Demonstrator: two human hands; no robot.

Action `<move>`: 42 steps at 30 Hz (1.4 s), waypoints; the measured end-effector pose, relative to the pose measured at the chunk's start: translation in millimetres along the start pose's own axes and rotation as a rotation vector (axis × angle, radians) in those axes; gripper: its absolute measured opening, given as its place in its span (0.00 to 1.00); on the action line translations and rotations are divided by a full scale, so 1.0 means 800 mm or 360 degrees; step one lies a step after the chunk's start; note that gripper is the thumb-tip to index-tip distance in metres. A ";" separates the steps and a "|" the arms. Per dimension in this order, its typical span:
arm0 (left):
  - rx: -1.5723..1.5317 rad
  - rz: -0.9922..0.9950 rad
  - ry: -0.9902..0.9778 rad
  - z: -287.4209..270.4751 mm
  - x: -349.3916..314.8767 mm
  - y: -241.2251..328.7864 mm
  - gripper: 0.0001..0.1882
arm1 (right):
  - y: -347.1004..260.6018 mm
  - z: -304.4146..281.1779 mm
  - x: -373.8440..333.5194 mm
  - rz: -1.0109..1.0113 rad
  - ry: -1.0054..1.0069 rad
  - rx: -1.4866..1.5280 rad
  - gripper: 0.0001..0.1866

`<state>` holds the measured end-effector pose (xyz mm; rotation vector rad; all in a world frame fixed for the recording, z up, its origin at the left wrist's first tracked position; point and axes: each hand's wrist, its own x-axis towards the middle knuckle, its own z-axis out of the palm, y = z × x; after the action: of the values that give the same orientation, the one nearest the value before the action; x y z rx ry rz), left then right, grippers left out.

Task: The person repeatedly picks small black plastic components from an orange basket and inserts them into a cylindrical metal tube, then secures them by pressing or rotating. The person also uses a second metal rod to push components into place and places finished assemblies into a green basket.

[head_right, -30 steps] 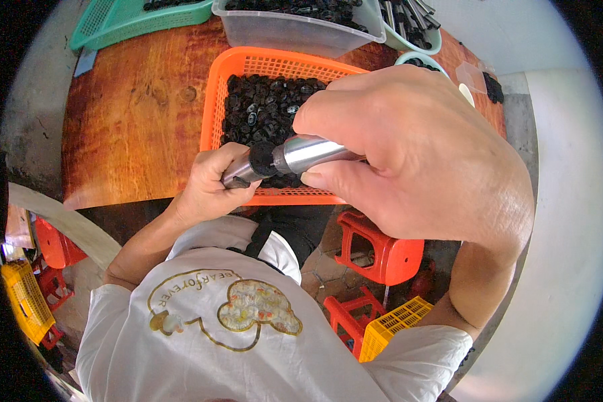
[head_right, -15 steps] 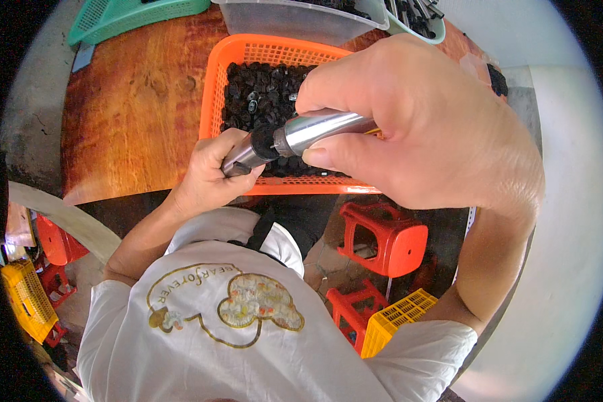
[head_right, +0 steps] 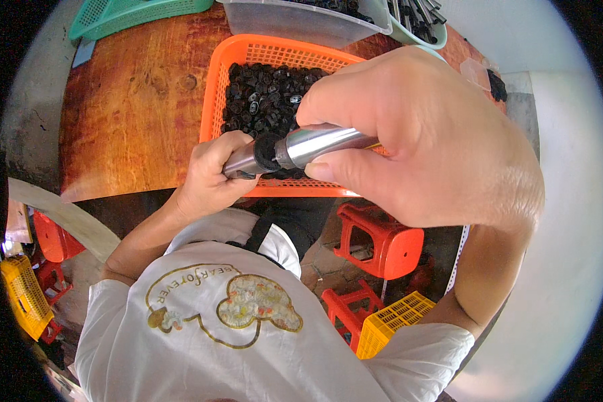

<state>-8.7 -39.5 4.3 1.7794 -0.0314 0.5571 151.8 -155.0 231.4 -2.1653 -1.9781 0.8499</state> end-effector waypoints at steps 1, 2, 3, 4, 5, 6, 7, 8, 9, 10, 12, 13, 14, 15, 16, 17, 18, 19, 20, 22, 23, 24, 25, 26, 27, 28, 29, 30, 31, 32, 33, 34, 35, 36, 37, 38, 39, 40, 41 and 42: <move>0.0014 -0.0012 -0.0025 0.000 0.000 0.000 0.18 | 0.000 0.000 0.000 -0.0061 0.0019 0.0003 0.15; 0.0041 0.0022 0.0001 0.000 0.000 0.000 0.18 | 0.000 0.001 0.000 -0.0067 0.0025 -0.0043 0.15; 0.0069 0.0055 0.0026 0.000 0.000 -0.001 0.18 | -0.001 0.000 -0.001 -0.0069 0.0016 -0.0081 0.15; 0.0077 0.0072 0.0042 0.000 0.000 -0.001 0.19 | -0.002 -0.001 -0.001 -0.0087 0.0027 -0.0110 0.15; 0.0115 0.0088 0.0059 0.000 -0.001 -0.001 0.19 | -0.003 -0.002 -0.002 -0.0062 0.0007 -0.0140 0.15; 0.0134 0.0086 0.0068 0.001 -0.001 -0.001 0.19 | -0.004 -0.002 -0.002 -0.0052 0.0006 -0.0161 0.15; 0.0127 0.0080 0.0072 0.001 -0.001 0.000 0.19 | -0.006 -0.001 -0.003 -0.0067 0.0014 -0.0188 0.15; 0.0159 0.0081 0.0083 0.002 -0.001 0.000 0.19 | -0.008 -0.001 -0.003 -0.0040 0.0021 -0.0224 0.15; 0.0165 0.0077 0.0089 0.002 -0.001 0.000 0.19 | -0.009 -0.001 -0.003 -0.0037 0.0036 -0.0267 0.15; 0.0170 0.0074 0.0095 0.003 -0.001 0.000 0.19 | -0.011 0.000 -0.003 -0.0061 0.0063 -0.0321 0.15; 0.0187 0.0086 0.0112 0.003 0.000 0.001 0.19 | -0.013 0.001 -0.004 -0.0011 0.0060 -0.0406 0.15; 0.0179 0.0092 0.0118 0.004 0.000 0.001 0.19 | -0.015 0.001 -0.004 -0.0023 0.0077 -0.0456 0.15; 0.0200 0.0092 0.0115 0.004 0.000 0.001 0.19 | -0.016 0.000 -0.003 0.0018 0.0041 -0.0495 0.15; 0.0204 0.0092 0.0110 0.004 0.001 0.002 0.19 | -0.018 -0.001 -0.002 0.0036 0.0018 -0.0536 0.15; 0.0198 0.0080 0.0103 0.004 0.001 0.002 0.19 | -0.021 -0.002 -0.001 0.0053 -0.0007 -0.0559 0.15; 0.0197 0.0082 0.0100 0.004 0.000 0.002 0.18 | -0.023 -0.004 0.001 0.0053 -0.0036 -0.0569 0.15; 0.0185 0.0073 0.0095 0.004 0.001 0.002 0.18 | -0.025 -0.007 0.004 0.0052 -0.0066 -0.0563 0.15; 0.0156 0.0072 0.0090 0.005 0.000 0.002 0.18 | -0.029 -0.009 0.006 0.0138 -0.0128 -0.0612 0.15; 0.0154 0.0071 0.0080 0.005 0.001 0.001 0.18 | -0.033 -0.010 0.007 0.0089 -0.0099 -0.0481 0.14; 0.0130 0.0068 0.0065 0.005 0.002 0.000 0.17 | -0.040 -0.011 0.008 0.0122 -0.0089 -0.0356 0.14; 0.0098 0.0071 0.0071 0.006 0.002 -0.001 0.17 | -0.041 -0.011 0.009 0.0121 -0.0078 -0.0305 0.14; 0.0076 0.0058 0.0077 0.006 0.002 -0.002 0.17 | -0.037 -0.010 0.011 0.0084 -0.0053 -0.0276 0.15; 0.0054 0.0044 0.0083 0.006 0.002 -0.003 0.17 | -0.032 -0.009 0.014 0.0046 -0.0029 -0.0248 0.15; 0.0061 0.0055 0.0078 0.006 0.002 -0.003 0.18 | -0.027 -0.008 0.016 0.0008 -0.0005 -0.0219 0.15; 0.0067 0.0066 0.0073 0.006 0.002 -0.004 0.18 | -0.022 -0.008 0.017 -0.0030 0.0018 -0.0191 0.15; 0.0076 0.0076 0.0078 0.006 0.002 -0.004 0.18 | -0.019 -0.008 0.016 -0.0059 0.0029 -0.0186 0.16; 0.0061 0.0066 0.0077 0.006 0.002 -0.004 0.18 | -0.016 -0.008 0.015 -0.0088 0.0040 -0.0182 0.16; 0.0048 0.0055 0.0087 0.006 0.002 -0.004 0.18 | -0.016 -0.009 0.013 -0.0107 0.0038 -0.0203 0.16; 0.0034 0.0049 0.0092 0.006 0.003 -0.003 0.18 | -0.015 -0.010 0.013 -0.0122 0.0040 -0.0212 0.17; 0.0039 0.0045 0.0095 0.006 0.003 -0.003 0.18 | -0.015 -0.010 0.013 -0.0137 0.0041 -0.0221 0.17; 0.0045 0.0046 0.0096 0.005 0.003 -0.002 0.18 | -0.015 -0.010 0.013 -0.0151 0.0047 -0.0219 0.17; 0.0052 0.0046 0.0097 0.005 0.003 -0.002 0.18 | -0.016 -0.011 0.015 -0.0169 0.0054 -0.0218 0.18; 0.0048 0.0042 0.0095 0.004 0.004 -0.001 0.18 | -0.017 -0.011 0.016 -0.0187 0.0060 -0.0216 0.18; 0.0045 0.0037 0.0095 0.004 0.004 -0.001 0.18 | -0.017 -0.011 0.019 -0.0209 0.0069 -0.0216 0.18; 0.0041 0.0033 0.0094 0.003 0.004 -0.001 0.18 | -0.018 -0.011 0.020 -0.0212 0.0067 -0.0227 0.19; 0.0038 0.0035 0.0097 0.003 0.004 -0.001 0.18 | -0.019 -0.012 0.021 -0.0216 0.0066 -0.0238 0.19; 0.0036 0.0036 0.0099 0.003 0.004 -0.001 0.18 | -0.021 -0.013 0.021 -0.0202 0.0055 -0.0260 0.19; 0.0027 0.0043 0.0102 0.003 0.004 -0.001 0.18 | -0.022 -0.013 0.021 -0.0184 0.0049 -0.0279 0.19; 0.0018 0.0052 0.0101 0.003 0.004 -0.002 0.18 | -0.024 -0.014 0.020 -0.0166 0.0042 -0.0297 0.20; 0.0003 0.0064 0.0102 0.003 0.004 -0.003 0.18 | -0.025 -0.015 0.019 -0.0146 0.0038 -0.0311 0.20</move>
<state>-4.1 -40.3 3.2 1.7648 -0.0227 0.6431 139.3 -133.7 244.6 -2.1502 -2.2136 0.6392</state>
